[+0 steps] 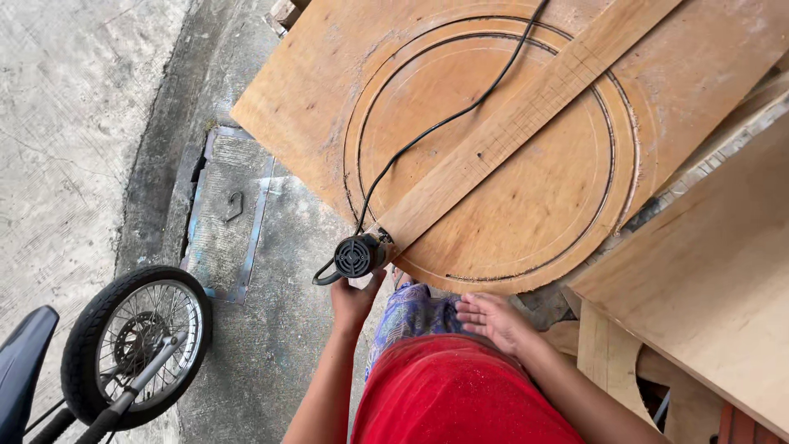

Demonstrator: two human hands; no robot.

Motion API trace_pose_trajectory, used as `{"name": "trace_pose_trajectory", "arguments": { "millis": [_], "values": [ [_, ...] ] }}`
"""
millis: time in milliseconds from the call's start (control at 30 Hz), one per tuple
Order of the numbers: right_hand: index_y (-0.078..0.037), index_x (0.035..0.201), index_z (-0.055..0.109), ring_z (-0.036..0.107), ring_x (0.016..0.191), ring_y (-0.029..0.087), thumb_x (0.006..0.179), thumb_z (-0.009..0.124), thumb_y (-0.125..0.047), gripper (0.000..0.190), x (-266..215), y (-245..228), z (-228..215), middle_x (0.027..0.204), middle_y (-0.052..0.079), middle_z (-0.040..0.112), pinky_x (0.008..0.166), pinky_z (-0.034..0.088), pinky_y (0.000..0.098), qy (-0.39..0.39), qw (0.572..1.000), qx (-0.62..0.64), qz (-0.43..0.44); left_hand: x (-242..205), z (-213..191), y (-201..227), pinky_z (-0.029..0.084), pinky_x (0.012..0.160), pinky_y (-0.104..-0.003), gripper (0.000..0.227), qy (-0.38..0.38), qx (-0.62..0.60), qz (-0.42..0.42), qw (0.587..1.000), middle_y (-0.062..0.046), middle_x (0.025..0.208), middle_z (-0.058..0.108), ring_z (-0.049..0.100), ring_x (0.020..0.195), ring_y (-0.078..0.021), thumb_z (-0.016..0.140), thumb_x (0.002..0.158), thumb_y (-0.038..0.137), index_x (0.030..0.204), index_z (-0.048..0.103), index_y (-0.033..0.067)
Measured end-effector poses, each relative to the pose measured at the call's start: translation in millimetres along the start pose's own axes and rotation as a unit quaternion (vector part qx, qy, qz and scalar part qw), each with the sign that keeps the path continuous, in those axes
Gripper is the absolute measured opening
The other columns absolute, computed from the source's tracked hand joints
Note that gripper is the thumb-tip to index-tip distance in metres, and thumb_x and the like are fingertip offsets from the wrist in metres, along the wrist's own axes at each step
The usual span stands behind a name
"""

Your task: The person uses a router attached to a wooden compass jig to cut a circular groove in a piece of plywood. The person holds the router and guides it along the circular path, then uses a drill to secure the jig to the center point.

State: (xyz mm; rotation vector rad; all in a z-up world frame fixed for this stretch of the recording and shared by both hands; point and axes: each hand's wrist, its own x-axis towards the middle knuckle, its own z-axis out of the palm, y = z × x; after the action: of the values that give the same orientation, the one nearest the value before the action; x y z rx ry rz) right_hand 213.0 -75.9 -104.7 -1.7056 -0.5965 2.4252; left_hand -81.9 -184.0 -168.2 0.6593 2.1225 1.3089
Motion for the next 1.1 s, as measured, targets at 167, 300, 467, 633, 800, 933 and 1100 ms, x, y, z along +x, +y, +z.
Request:
{"name": "trace_pose_trajectory", "arguments": {
  "millis": [167, 300, 467, 633, 800, 933, 1100],
  "values": [
    [-0.001, 0.127, 0.059, 0.072, 0.098, 0.023, 0.098, 0.068, -0.035, 0.046, 18.2, -2.9, 48.0, 0.113, 0.014, 0.072, 0.081, 0.062, 0.0343, -0.033, 0.999, 0.026, 0.005, -26.8, -38.8, 34.8, 0.047, 0.111, -0.055, 0.061, 0.017, 0.046, 0.008, 0.999, -0.018, 0.126, 0.072, 0.060, 0.128, -0.0389, 0.087, 0.076, 0.013, 0.134, 0.069, 0.0131],
    [-0.002, 0.116, 0.060, 0.072, 0.097, 0.023, 0.098, 0.068, -0.034, 0.038, 19.6, 7.2, 67.2, 0.110, 0.014, 0.072, 0.083, 0.061, 0.0346, 0.010, 0.997, 0.075, 0.028, -2.1, -56.7, -11.6, 0.052, 0.104, -0.048, 0.034, 0.063, -0.125, -0.103, 0.985, -0.020, 0.116, 0.076, 0.068, 0.117, -0.0289, 0.071, 0.090, 0.000, 0.124, 0.071, 0.0016],
    [-0.005, 0.121, 0.053, 0.064, 0.112, 0.027, 0.092, 0.075, -0.035, 0.047, 65.2, 51.5, 59.9, 0.122, 0.013, 0.063, 0.101, 0.054, 0.0429, 0.092, 0.945, 0.313, -0.008, 105.2, -75.2, 20.1, 0.047, 0.103, -0.051, 0.050, 0.035, -0.260, -0.257, 0.930, -0.020, 0.129, 0.067, 0.065, 0.116, -0.0320, 0.072, 0.095, 0.023, 0.136, 0.057, 0.0002],
    [-0.012, 0.122, 0.052, 0.061, 0.117, 0.025, 0.090, 0.077, -0.043, 0.051, 93.3, 53.4, 116.3, 0.122, 0.005, 0.061, 0.109, 0.051, 0.0451, 0.144, 0.847, 0.495, -0.131, 206.2, -67.3, 14.0, 0.023, 0.123, -0.056, 0.087, -0.115, -0.327, -0.298, 0.889, -0.023, 0.163, 0.035, 0.034, 0.152, -0.0423, 0.062, 0.102, 0.050, 0.162, 0.023, 0.0003],
    [-0.017, 0.115, 0.069, 0.070, 0.110, 0.030, 0.079, 0.089, -0.029, 0.043, 108.2, 22.8, 161.6, 0.117, 0.006, 0.074, 0.104, 0.055, 0.0501, 0.200, 0.727, 0.604, -0.260, 273.4, -44.9, -3.5, 0.052, 0.102, -0.055, 0.046, -0.147, -0.378, -0.321, 0.856, -0.015, 0.118, 0.065, 0.069, 0.109, -0.0334, 0.067, 0.104, 0.039, 0.130, 0.047, 0.0080],
    [-0.020, 0.113, 0.071, 0.071, 0.109, 0.031, 0.081, 0.090, -0.028, 0.038, 122.6, 31.8, 159.1, 0.116, 0.009, 0.075, 0.104, 0.055, 0.0531, 0.228, 0.719, 0.593, -0.281, 285.1, -40.4, -15.0, 0.060, 0.088, -0.052, 0.027, -0.154, -0.350, -0.314, 0.869, -0.014, 0.101, 0.066, 0.073, 0.094, -0.0327, 0.060, 0.107, 0.032, 0.112, 0.048, 0.0077],
    [-0.022, 0.109, 0.074, 0.074, 0.105, 0.028, 0.079, 0.091, -0.021, 0.034, 118.8, 23.0, 170.1, 0.114, 0.007, 0.076, 0.102, 0.057, 0.0547, 0.258, 0.695, 0.600, -0.298, 288.9, -37.7, -27.7, 0.064, 0.078, -0.051, 0.025, -0.137, -0.335, -0.300, 0.883, -0.014, 0.092, 0.068, 0.075, 0.084, -0.0315, 0.061, 0.107, 0.031, 0.106, 0.048, 0.0087]
  ]
}}
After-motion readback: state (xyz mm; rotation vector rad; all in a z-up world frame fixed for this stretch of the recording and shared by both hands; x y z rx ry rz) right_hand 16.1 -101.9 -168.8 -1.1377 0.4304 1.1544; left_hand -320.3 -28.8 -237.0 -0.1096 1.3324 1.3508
